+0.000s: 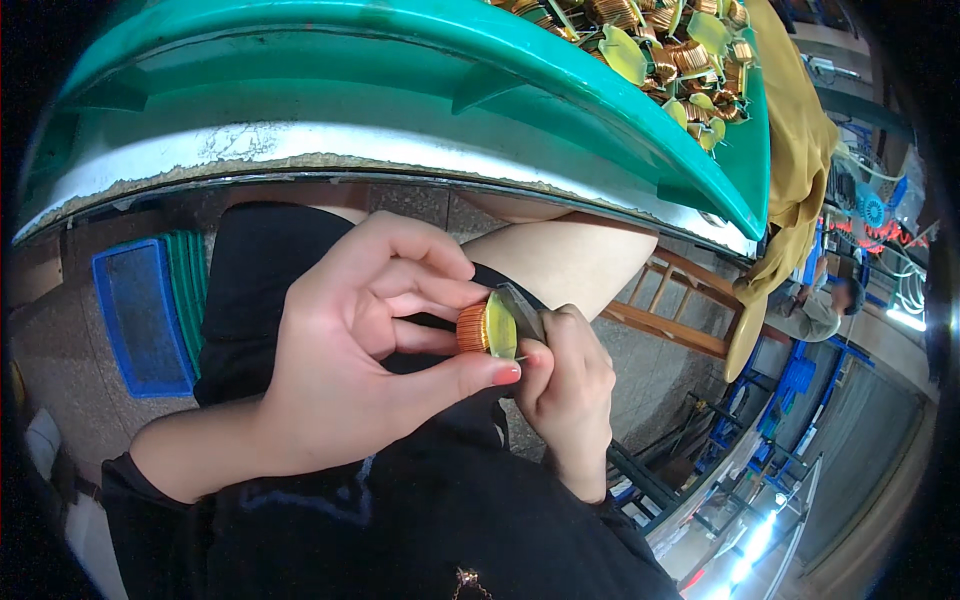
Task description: Trimming small circular components with a pair of clippers at a workbench.
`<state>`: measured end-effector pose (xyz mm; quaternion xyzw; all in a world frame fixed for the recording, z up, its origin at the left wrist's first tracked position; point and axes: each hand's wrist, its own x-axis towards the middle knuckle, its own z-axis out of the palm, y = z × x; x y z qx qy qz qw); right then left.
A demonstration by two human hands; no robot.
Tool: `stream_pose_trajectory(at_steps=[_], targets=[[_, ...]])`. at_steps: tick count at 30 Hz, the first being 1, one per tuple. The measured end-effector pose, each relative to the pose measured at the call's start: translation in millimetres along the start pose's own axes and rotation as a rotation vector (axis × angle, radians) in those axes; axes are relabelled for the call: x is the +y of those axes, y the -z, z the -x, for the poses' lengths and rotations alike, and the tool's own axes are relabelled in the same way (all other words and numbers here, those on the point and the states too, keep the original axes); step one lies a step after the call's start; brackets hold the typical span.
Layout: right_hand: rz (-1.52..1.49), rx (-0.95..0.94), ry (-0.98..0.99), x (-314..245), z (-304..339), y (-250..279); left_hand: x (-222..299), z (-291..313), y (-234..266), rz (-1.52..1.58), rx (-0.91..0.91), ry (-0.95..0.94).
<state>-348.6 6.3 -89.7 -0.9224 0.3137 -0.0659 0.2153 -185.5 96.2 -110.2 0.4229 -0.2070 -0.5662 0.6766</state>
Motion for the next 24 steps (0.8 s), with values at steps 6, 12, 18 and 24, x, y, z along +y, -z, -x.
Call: stream_pose_trajectory(at_steps=[6,12,18,24], targets=[[0.085,-0.01,-0.034,3.0,2.0,-0.3,-3.6,-5.1,0.8,0.051,0.007,0.041],[-0.322,0.15,-0.165,7.1,4.9,-7.9,2.0,-8.8,3.2,0.056,-0.079,-0.013],[-0.262,0.152,-0.033,10.3,-0.4,-7.4,-0.8,-6.0,6.5,0.157,-0.131,-0.037],[-0.206,0.137,0.061,6.8,-4.3,-7.2,3.4,-4.3,7.0,0.057,-0.138,-0.112]])
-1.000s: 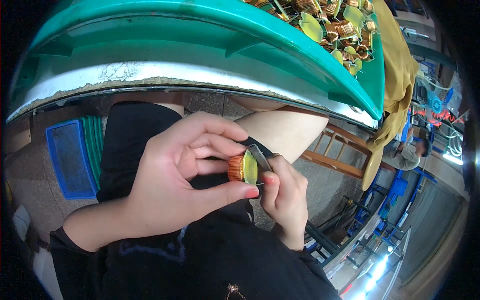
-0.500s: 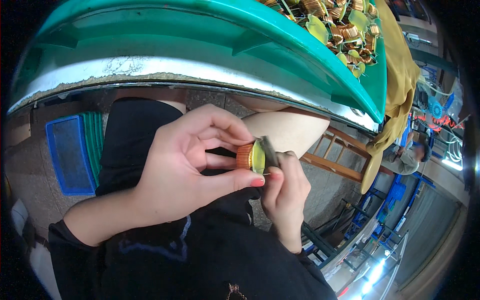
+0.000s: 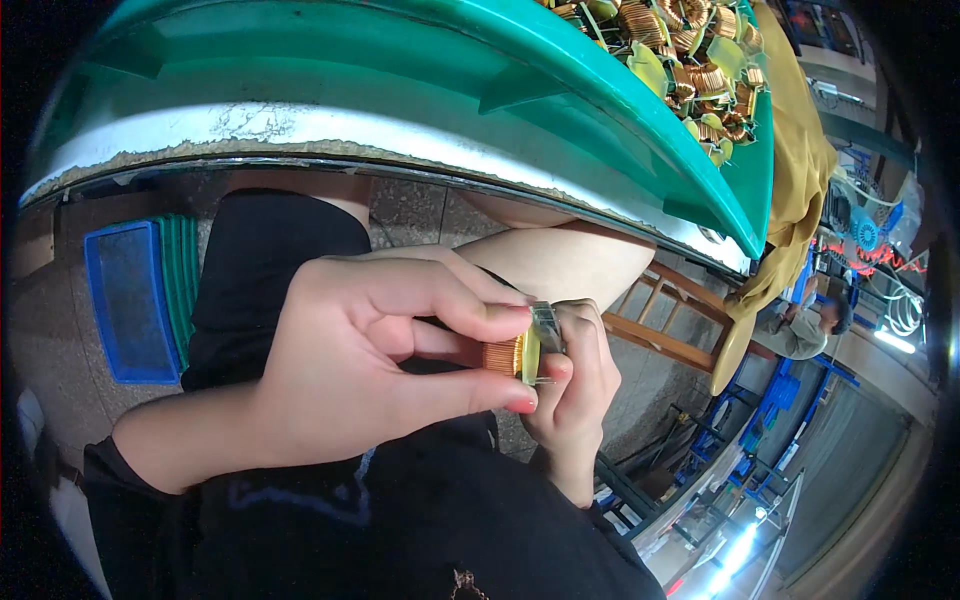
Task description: Trimming small circular components with a pair of clippers at a workbench.
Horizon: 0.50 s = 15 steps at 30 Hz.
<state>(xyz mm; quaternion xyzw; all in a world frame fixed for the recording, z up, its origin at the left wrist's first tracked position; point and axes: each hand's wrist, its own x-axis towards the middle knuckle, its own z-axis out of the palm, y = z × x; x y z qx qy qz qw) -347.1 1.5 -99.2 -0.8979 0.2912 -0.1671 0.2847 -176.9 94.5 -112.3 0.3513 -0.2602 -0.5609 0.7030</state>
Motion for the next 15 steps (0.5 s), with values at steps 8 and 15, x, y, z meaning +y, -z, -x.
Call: stream_pose_trajectory(at_steps=[8,15], targets=[[0.233,-0.004,0.05,-0.5,3.4,-2.1,-1.1,2.0,-3.7,0.024,0.045,-0.006],[0.157,0.104,0.044,6.7,5.3,-4.5,-1.5,0.0,-2.4,-0.058,0.013,-0.068]])
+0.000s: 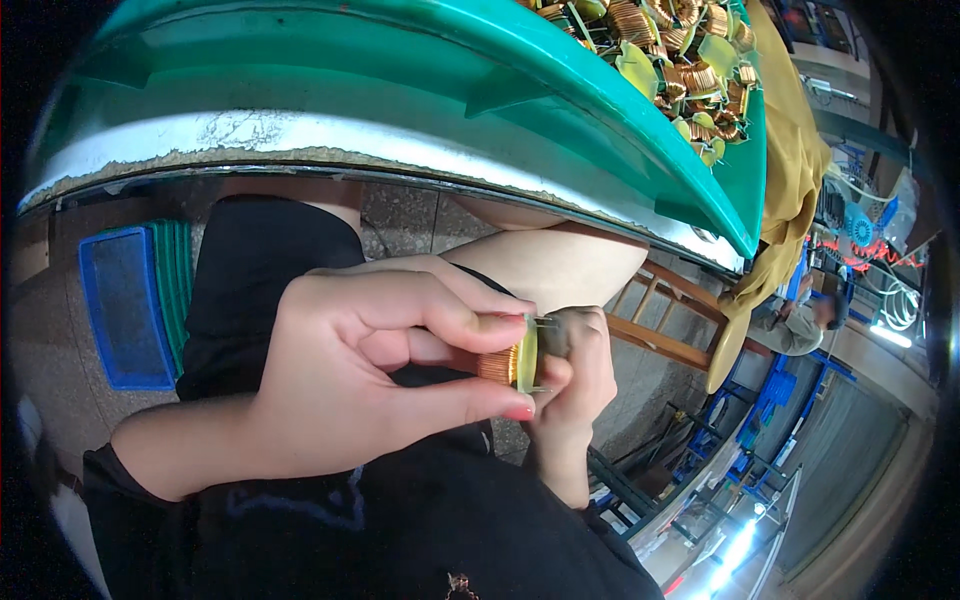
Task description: Trimming small circular components with a pair of clippers at a workbench.
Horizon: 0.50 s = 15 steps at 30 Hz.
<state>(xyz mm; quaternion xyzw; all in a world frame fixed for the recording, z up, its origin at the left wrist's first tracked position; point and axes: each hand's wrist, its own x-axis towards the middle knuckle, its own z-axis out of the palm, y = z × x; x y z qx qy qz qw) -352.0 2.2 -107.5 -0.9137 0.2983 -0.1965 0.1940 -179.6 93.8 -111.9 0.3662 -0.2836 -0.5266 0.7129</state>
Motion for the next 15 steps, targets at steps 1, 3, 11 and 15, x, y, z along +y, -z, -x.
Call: stream_pose_trajectory(at_steps=[1,3,11,15], targets=[[-0.07,0.05,-0.021,1.5,0.2,-1.4,1.1,-1.0,0.2,-0.037,-0.009,-0.019],[-0.139,0.101,-0.043,1.9,-0.6,-2.8,2.4,-1.7,0.3,-0.075,-0.019,-0.038],[-0.028,0.092,0.081,-1.1,-5.6,-3.3,7.0,-2.4,-1.9,-0.118,-0.068,-0.074],[0.035,0.028,0.09,0.0,-5.5,-0.6,4.2,-0.7,-2.9,-0.077,-0.042,-0.046]])
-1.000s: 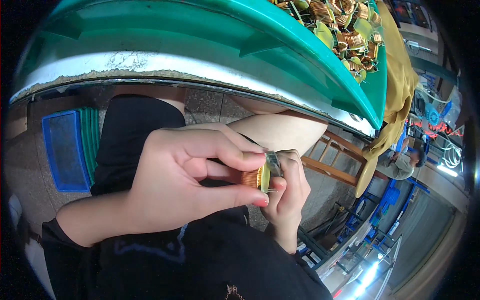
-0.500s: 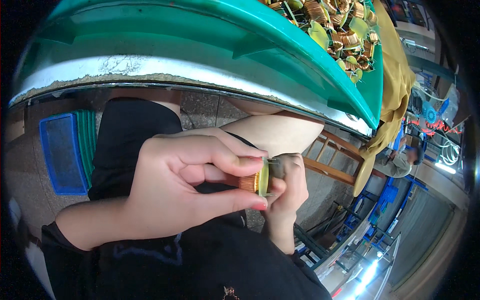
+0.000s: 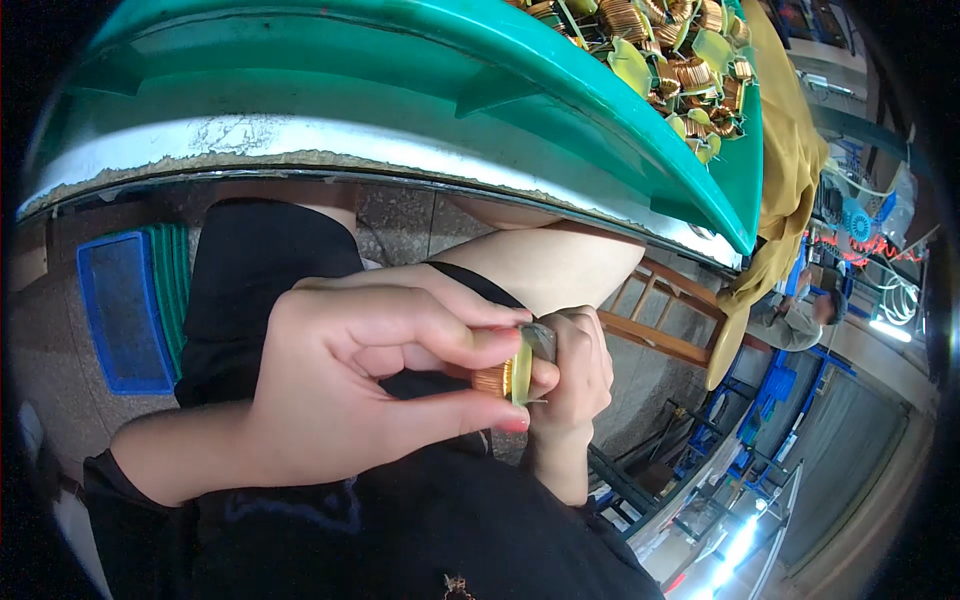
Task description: Trimming small circular components with a pair of clippers at a workbench.
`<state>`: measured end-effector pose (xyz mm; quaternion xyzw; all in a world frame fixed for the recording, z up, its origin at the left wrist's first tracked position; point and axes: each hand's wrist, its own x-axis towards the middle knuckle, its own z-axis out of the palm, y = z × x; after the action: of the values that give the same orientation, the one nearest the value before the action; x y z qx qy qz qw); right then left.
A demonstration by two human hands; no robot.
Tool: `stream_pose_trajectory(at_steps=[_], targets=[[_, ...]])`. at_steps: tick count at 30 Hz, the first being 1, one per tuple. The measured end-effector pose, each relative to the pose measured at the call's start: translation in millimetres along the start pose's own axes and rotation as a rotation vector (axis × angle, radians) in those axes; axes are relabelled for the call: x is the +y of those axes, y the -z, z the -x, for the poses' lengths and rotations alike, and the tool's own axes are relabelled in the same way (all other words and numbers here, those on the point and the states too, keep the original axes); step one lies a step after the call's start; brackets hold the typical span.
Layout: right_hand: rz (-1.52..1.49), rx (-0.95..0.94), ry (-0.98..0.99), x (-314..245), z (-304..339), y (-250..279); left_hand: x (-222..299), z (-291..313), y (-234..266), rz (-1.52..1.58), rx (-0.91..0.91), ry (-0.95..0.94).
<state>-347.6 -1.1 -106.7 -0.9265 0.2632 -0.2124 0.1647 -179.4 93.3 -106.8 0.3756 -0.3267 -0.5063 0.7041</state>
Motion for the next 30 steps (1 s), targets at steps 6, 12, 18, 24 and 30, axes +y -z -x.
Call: stream_pose_trajectory(at_steps=[6,12,18,24,30], targets=[[-0.114,-0.034,-0.048,13.8,5.8,-5.8,-2.3,-0.9,-1.4,0.044,0.046,0.06],[-0.444,0.154,-0.113,5.8,4.8,-2.7,-3.1,-0.7,2.2,0.013,0.034,0.007],[-0.28,0.015,-0.056,-1.8,5.8,5.9,0.3,-1.5,1.6,-0.059,0.006,-0.04],[-0.268,0.01,0.029,-5.4,2.9,4.5,2.7,-0.1,1.4,-0.085,-0.007,-0.006],[-0.164,-0.022,0.015,-7.4,6.7,6.1,-4.2,1.0,-0.5,-0.091,0.052,-0.027]])
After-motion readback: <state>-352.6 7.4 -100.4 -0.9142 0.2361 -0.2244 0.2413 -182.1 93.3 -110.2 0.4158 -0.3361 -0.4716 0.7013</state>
